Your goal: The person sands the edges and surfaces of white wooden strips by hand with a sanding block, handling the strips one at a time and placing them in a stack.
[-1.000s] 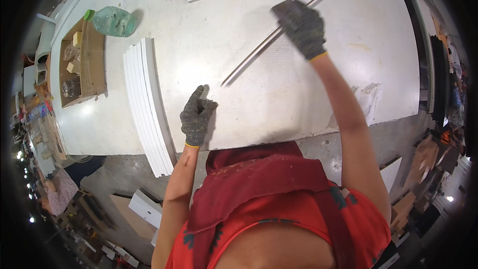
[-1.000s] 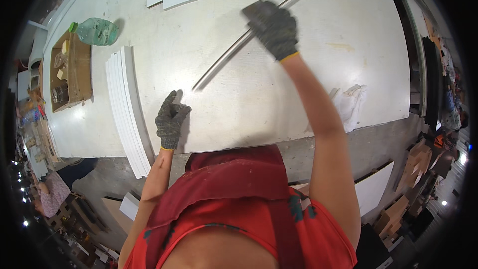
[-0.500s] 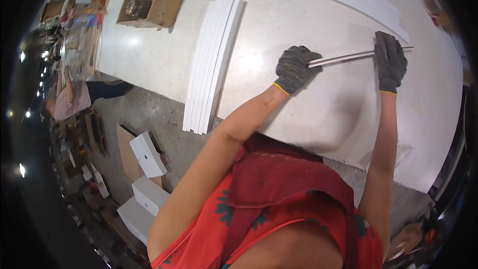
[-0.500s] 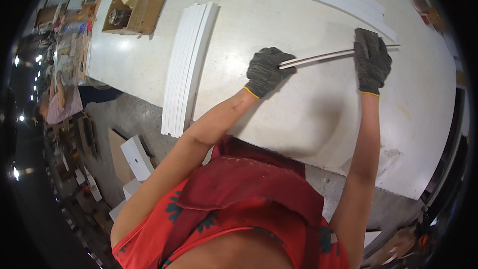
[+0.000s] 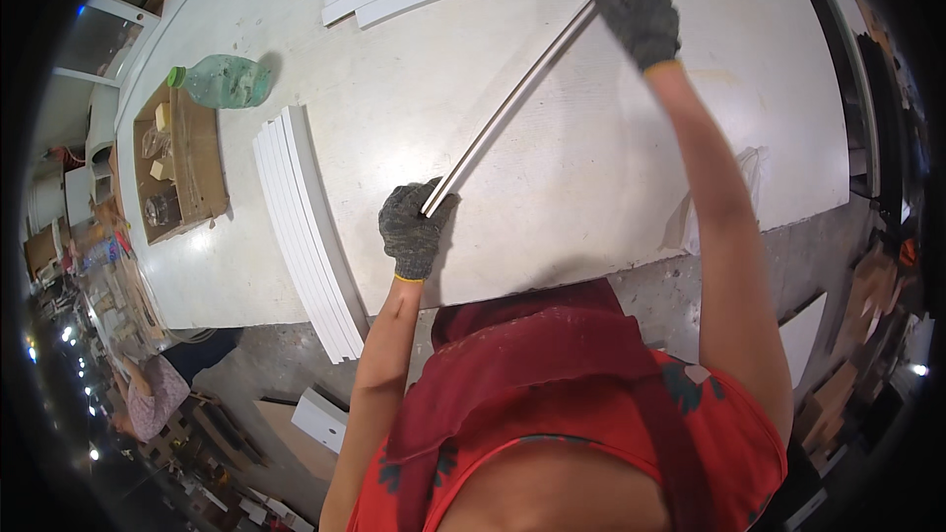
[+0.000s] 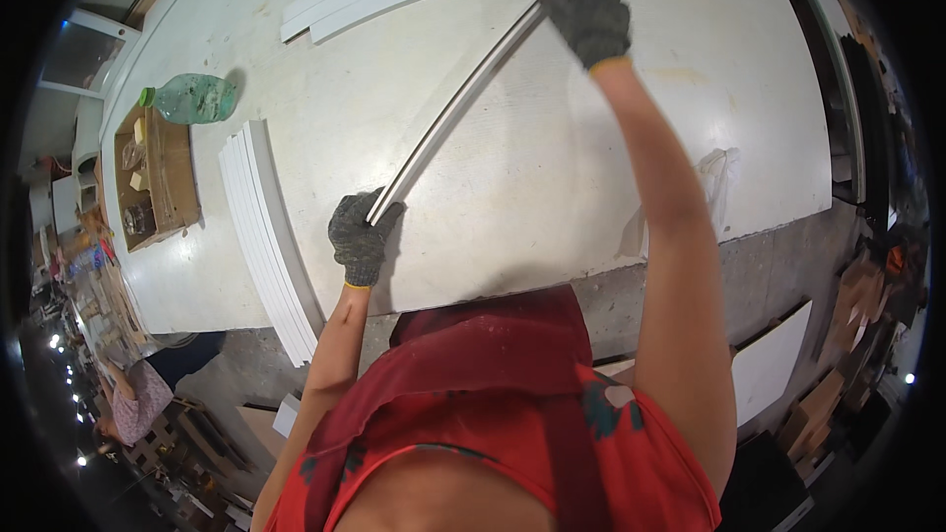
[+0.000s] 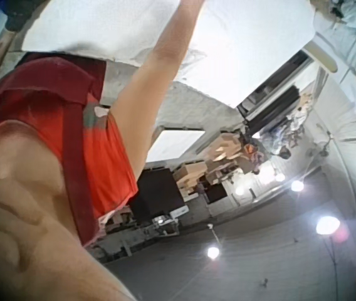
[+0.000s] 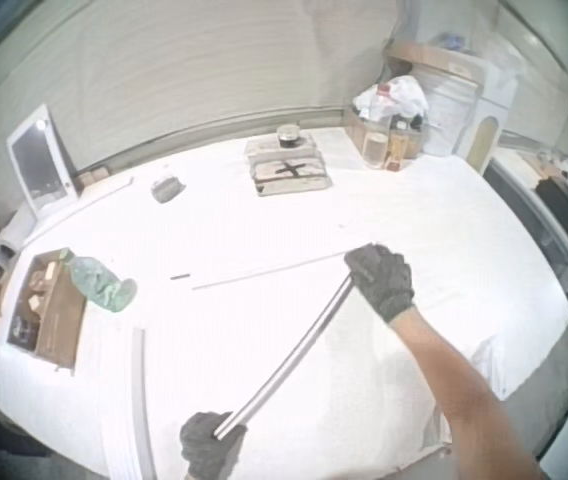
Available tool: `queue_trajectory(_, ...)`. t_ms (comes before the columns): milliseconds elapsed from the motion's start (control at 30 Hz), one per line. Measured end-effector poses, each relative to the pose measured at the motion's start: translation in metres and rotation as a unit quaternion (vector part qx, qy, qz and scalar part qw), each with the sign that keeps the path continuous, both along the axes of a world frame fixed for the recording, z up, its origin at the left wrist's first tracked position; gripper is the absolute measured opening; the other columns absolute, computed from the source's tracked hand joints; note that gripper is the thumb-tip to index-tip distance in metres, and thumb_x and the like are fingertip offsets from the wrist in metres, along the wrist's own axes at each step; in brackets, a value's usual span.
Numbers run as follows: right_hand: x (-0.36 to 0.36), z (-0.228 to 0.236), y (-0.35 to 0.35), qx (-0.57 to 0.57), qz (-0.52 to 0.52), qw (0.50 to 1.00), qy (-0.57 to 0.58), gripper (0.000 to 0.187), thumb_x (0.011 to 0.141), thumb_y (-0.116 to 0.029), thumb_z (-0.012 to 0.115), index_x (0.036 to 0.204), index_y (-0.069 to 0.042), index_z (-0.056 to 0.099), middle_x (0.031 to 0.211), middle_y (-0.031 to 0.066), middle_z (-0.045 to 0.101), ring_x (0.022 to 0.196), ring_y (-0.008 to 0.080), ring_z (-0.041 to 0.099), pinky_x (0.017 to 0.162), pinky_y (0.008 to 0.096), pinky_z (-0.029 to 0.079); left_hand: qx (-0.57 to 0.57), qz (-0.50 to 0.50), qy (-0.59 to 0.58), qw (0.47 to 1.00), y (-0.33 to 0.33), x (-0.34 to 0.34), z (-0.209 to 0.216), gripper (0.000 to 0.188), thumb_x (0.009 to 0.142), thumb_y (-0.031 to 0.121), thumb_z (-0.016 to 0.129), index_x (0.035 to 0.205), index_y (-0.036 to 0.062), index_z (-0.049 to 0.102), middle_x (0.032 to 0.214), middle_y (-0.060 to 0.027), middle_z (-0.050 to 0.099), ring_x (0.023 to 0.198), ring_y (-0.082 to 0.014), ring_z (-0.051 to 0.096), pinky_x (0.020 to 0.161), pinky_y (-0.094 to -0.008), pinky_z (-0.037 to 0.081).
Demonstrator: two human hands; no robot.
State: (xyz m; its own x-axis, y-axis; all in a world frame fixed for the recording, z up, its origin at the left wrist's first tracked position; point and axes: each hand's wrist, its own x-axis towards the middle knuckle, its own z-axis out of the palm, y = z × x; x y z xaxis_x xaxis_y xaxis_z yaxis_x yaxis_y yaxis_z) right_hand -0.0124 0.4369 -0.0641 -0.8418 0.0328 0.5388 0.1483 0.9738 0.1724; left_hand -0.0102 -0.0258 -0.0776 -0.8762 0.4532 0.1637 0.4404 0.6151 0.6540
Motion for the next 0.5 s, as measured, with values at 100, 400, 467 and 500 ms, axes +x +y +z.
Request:
queue_trajectory(100,-0.007,-0.002,-0.005,0.012,-0.028,1.000,0.003,0.039,0.092,-0.023,0.061,0.131,-0.027,0.063,0.124,-0.0015,0.066,0.105,0.0246,0.065,0.077,0.0406,0.056,0.003,-0.010,0.021,1.000,-0.001,-0.004,-0.001,0.033,0.069,0.019,0.090,0.097,0.0084,0.078,0.085,-0.0092,0.071,0.076,-0.0255,0.066,0.070,-0.0361,0.053)
queue_trajectory(400,0.022,0.020,-0.160,-0.163,0.119,0.964,-0.175,0.039,0.089,-0.028,0.064,0.128,-0.033,0.066,0.130,0.0023,0.065,0.120,0.0261,0.060,0.093,0.0418,0.050,0.015,-0.009,0.028,0.999,-0.007,-0.002,-0.003,0.033,0.069,0.017,0.090,0.098,0.0078,0.077,0.084,-0.0099,0.070,0.075,-0.0260,0.066,0.069,-0.0363,0.053)
queue_trajectory(467,-0.003,0.017,-0.082,-0.171,-0.015,0.981,-0.095,0.038,0.091,-0.030,0.063,0.129,-0.034,0.066,0.132,-0.0005,0.064,0.119,0.0244,0.061,0.092,0.0426,0.050,0.030,-0.012,0.033,0.999,-0.004,-0.001,0.000,0.033,0.069,0.017,0.090,0.098,0.0077,0.077,0.084,-0.0095,0.070,0.075,-0.0258,0.066,0.068,-0.0363,0.053)
queue_trajectory(500,-0.008,0.008,-0.035,-0.095,-0.041,0.994,-0.041,0.036,0.092,-0.030,0.063,0.128,-0.032,0.066,0.132,-0.0025,0.065,0.117,0.0237,0.062,0.089,0.0424,0.051,0.032,-0.017,0.030,0.999,-0.002,-0.001,0.001,0.033,0.069,0.017,0.090,0.098,0.0076,0.077,0.084,-0.0094,0.070,0.075,-0.0258,0.066,0.068,-0.0362,0.053)
